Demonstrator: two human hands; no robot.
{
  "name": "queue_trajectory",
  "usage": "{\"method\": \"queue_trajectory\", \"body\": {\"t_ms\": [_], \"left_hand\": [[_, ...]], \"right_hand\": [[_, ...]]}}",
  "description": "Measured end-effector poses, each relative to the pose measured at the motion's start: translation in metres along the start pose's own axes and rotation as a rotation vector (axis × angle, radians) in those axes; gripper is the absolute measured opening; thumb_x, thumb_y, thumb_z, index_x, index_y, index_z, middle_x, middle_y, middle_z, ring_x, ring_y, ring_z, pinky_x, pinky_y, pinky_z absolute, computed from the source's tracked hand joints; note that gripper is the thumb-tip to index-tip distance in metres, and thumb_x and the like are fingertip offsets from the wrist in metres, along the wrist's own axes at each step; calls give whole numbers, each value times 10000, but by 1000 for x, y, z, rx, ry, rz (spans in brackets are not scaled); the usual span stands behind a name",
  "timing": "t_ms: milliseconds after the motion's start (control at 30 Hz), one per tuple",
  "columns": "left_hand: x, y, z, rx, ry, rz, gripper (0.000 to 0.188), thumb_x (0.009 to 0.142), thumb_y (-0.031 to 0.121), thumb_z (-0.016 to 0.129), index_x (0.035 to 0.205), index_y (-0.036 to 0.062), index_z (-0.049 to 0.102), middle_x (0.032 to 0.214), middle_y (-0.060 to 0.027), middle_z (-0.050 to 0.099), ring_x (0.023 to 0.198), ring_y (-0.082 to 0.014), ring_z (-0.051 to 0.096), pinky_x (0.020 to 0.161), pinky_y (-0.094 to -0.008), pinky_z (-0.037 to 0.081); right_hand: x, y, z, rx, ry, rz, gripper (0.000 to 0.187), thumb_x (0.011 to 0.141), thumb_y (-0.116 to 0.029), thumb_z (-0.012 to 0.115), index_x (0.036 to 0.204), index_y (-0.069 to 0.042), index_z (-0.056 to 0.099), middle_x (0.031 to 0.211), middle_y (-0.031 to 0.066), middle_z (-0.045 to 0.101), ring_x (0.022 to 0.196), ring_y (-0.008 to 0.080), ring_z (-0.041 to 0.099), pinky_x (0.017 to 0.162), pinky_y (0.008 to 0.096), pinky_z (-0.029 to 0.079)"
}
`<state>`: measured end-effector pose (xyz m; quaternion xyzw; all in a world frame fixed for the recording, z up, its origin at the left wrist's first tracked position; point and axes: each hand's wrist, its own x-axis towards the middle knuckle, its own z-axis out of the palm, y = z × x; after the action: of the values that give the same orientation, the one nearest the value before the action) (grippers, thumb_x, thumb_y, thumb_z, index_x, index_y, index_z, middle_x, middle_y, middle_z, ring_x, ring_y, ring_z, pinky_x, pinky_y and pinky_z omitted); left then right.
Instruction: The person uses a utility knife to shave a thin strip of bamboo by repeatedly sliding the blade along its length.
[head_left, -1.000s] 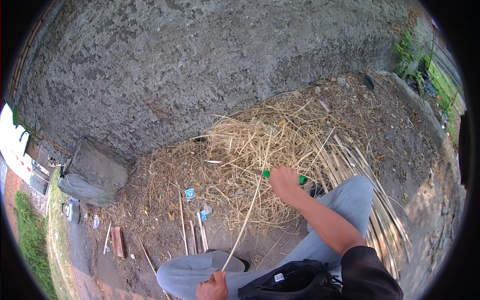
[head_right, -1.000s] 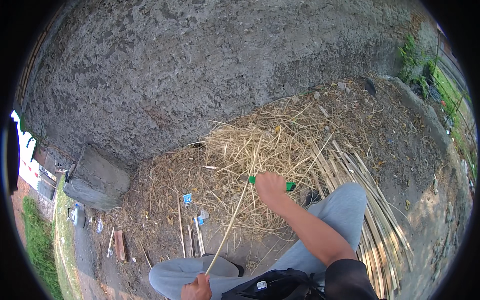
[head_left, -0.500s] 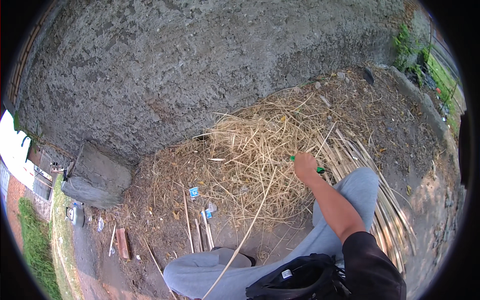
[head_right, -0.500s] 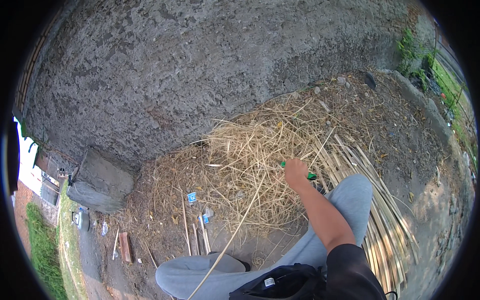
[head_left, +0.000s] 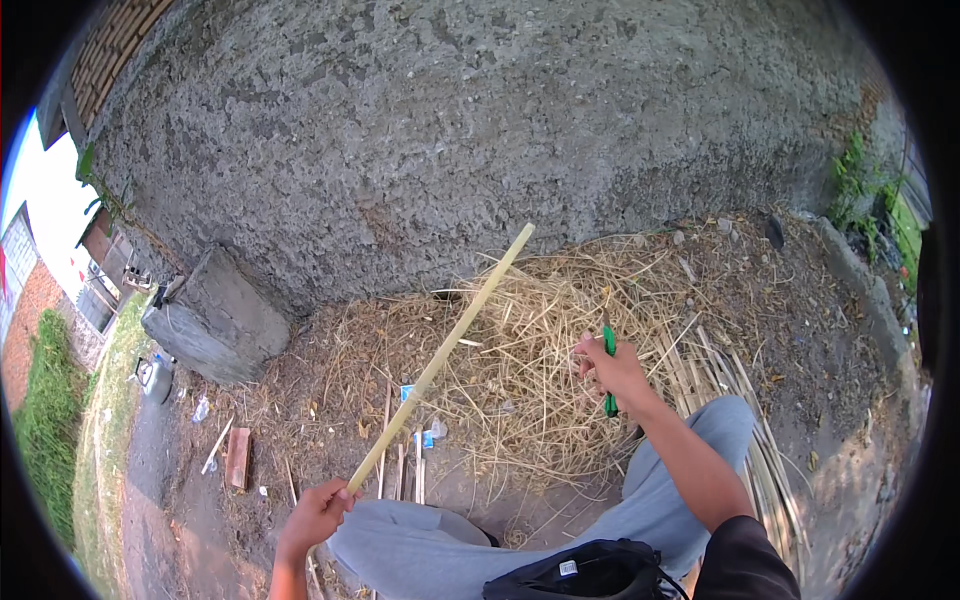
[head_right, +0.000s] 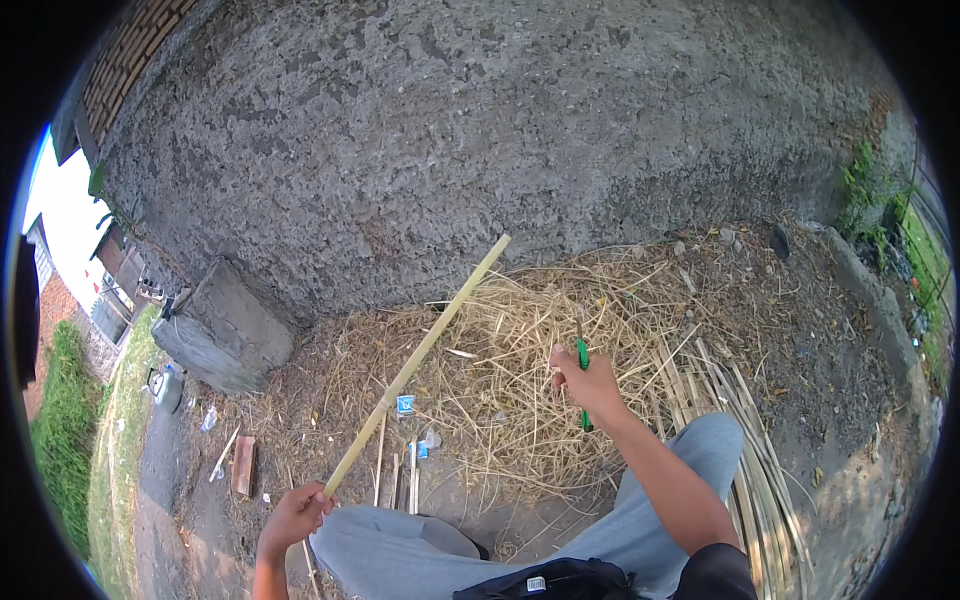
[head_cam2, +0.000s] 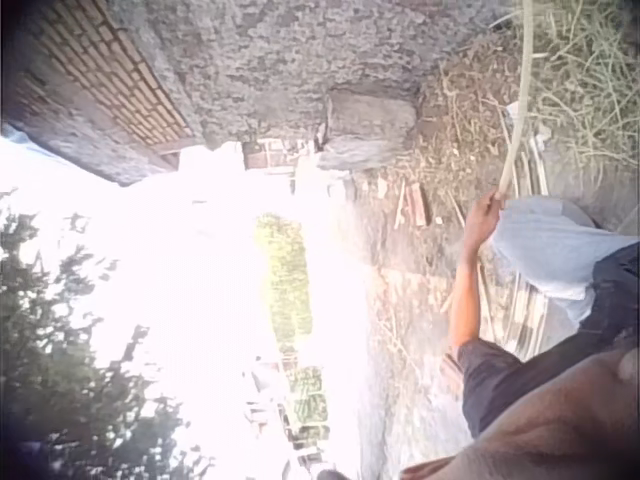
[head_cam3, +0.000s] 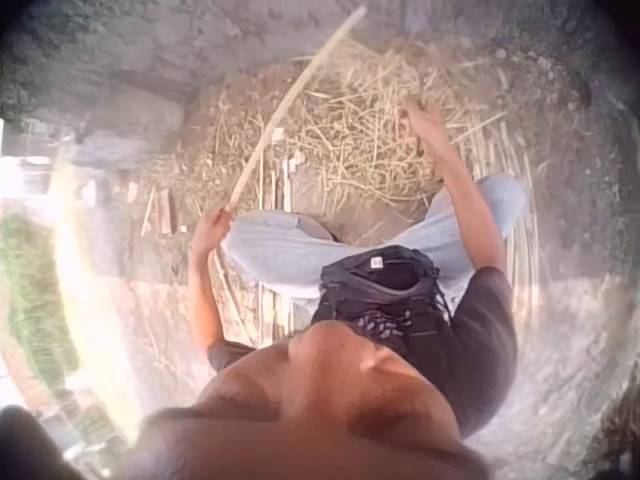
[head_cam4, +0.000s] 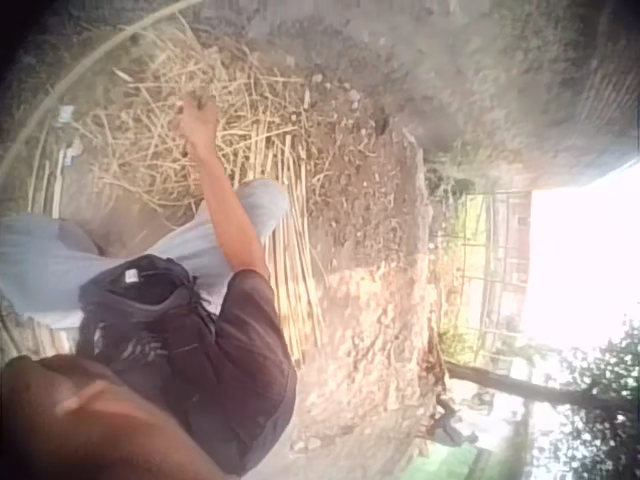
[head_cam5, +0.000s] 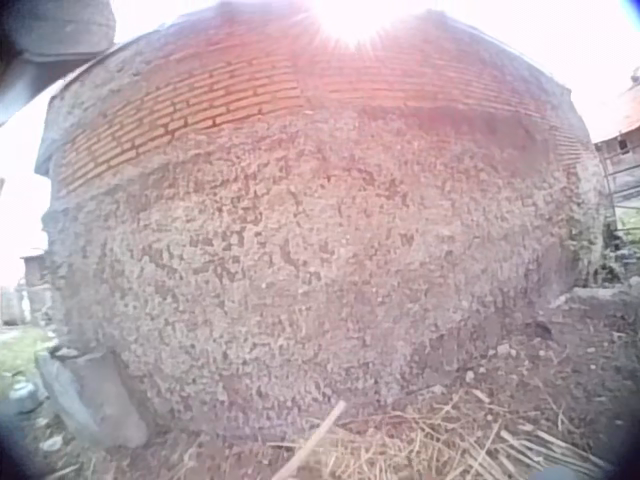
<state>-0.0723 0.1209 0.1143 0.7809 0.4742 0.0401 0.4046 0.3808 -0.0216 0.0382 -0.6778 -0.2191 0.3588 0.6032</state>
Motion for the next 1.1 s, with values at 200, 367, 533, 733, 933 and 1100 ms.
{"method": "queue_trajectory", "body": {"t_ms": [200, 367, 533, 733, 933, 1100], "left_hand": [[120, 47, -4, -98, 279, 378, 200, 963, 173, 594, 968, 1, 697, 658, 17, 540, 584, -60, 435, 524, -244, 344], [179, 106, 20, -243, 459, 562, 168, 870, 145, 718, 923, -15, 710, 697, -1, 584, 610, -62, 435, 545, -236, 334], [211, 131, 32, -239, 413, 554, 169, 851, 169, 734, 908, 11, 713, 677, -10, 559, 607, -92, 442, 641, -263, 372], [227, 133, 31, 19, 602, 641, 201, 826, 286, 735, 832, 86, 722, 764, 8, 619, 800, -164, 521, 958, -380, 271], [236, 118, 41, 188, 672, 676, 174, 712, 193, 794, 839, 93, 729, 832, 25, 648, 894, -170, 516, 967, -386, 258], [250, 97, 46, 202, 773, 678, 194, 673, 114, 796, 857, 102, 736, 851, 30, 655, 895, -174, 528, 963, -386, 266]], "right_hand": [[6, -56, -18, 445, 145, -196, 485, 992, -416, 513, 1142, 40, 582, 986, 139, 675, 444, 34, 351, 416, 222, 342], [32, -73, -34, 796, 134, -399, 588, 995, -492, 450, 1265, 29, 475, 1233, 117, 601, 487, 32, 306, 441, 208, 324], [44, -67, -36, 920, 198, -389, 504, 992, -462, 478, 1212, -10, 525, 1194, 107, 623, 492, 38, 313, 453, 215, 335], [46, -55, -34, 807, 306, -232, 340, 986, -361, 548, 1119, -48, 566, 1003, 74, 664, 476, 44, 320, 450, 217, 326], [51, -45, -27, 771, 354, -110, 330, 970, -353, 582, 1086, -44, 610, 909, 53, 641, 485, 42, 329, 459, 215, 319], [54, -44, -23, 762, 297, -64, 294, 991, -311, 556, 1060, -36, 634, 936, 85, 638, 504, 49, 336, 470, 237, 338]]}}
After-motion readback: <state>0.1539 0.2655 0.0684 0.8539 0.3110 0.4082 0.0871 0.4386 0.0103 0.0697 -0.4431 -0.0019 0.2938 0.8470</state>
